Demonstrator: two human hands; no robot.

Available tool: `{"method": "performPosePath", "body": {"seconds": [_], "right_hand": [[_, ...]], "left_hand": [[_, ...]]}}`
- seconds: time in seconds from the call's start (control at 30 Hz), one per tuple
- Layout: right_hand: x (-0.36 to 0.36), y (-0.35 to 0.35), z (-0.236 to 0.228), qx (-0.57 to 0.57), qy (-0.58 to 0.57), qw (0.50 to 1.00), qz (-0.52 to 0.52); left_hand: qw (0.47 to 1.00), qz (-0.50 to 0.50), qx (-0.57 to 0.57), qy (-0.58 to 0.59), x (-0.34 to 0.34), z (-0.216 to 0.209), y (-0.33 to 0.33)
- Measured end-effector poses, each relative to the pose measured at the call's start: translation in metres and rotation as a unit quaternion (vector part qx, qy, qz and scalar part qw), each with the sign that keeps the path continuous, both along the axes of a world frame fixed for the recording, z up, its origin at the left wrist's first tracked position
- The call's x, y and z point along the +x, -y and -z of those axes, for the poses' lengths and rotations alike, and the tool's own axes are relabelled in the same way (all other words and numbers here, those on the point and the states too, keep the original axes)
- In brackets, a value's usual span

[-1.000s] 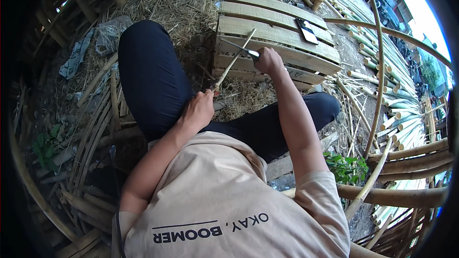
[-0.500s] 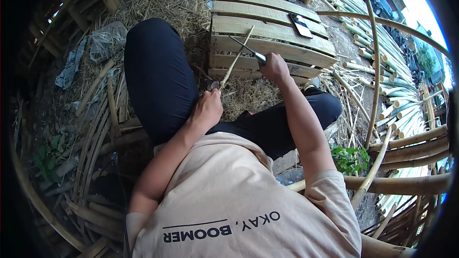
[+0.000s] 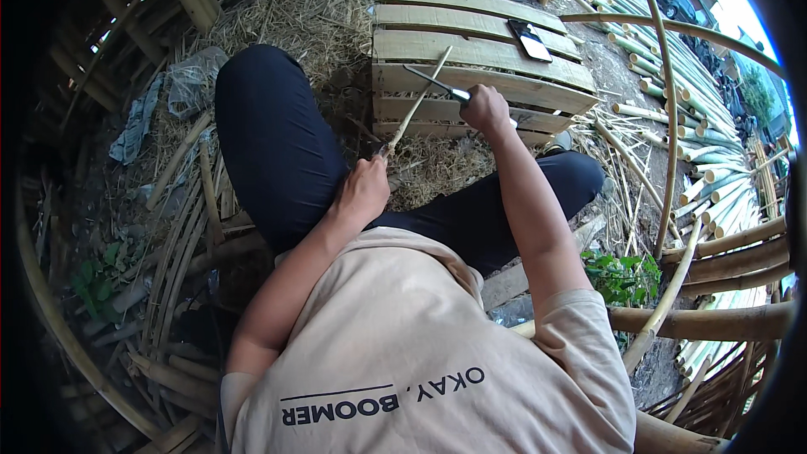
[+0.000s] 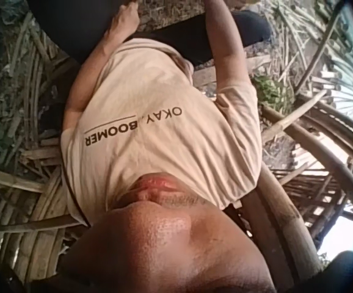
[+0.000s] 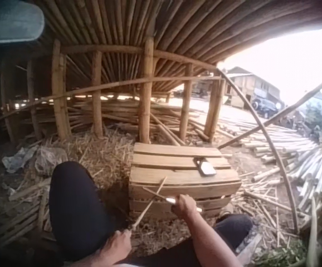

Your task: The person strips the outer layer from a thin bamboo stick using a knife while holding it over a wooden crate.

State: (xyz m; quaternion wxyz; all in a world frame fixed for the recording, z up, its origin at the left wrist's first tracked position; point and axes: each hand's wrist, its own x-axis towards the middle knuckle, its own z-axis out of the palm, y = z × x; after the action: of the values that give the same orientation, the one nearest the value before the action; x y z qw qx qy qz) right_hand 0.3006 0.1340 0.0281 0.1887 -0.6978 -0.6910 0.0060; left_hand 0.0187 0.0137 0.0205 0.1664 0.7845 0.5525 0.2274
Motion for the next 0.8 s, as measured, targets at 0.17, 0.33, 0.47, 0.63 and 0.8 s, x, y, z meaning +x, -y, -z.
{"method": "performPosePath", "body": {"seconds": [0.17, 0.33, 0.47, 0.63, 0.8], "right_hand": [[-0.010, -0.010, -0.003, 0.022, 0.023, 0.999, -0.007], [-0.011, -0.005, -0.013, -0.017, 0.029, 0.997, -0.072], [-0.012, -0.010, -0.011, -0.002, -0.002, 0.999, 0.050], [-0.008, -0.014, -0.010, -0.020, 0.032, 0.999, 0.006], [-0.008, -0.015, -0.012, 0.003, 0.038, 0.999, 0.032]], "left_hand": [[1.000, 0.001, -0.007, 0.030, -0.009, -0.004, -0.003], [1.000, -0.016, -0.010, 0.019, -0.006, -0.008, 0.002], [1.000, -0.026, -0.015, 0.001, -0.006, -0.008, 0.002], [1.000, -0.022, -0.001, 0.000, -0.007, -0.007, 0.002], [1.000, -0.026, -0.009, -0.008, -0.007, -0.008, -0.001]]}}
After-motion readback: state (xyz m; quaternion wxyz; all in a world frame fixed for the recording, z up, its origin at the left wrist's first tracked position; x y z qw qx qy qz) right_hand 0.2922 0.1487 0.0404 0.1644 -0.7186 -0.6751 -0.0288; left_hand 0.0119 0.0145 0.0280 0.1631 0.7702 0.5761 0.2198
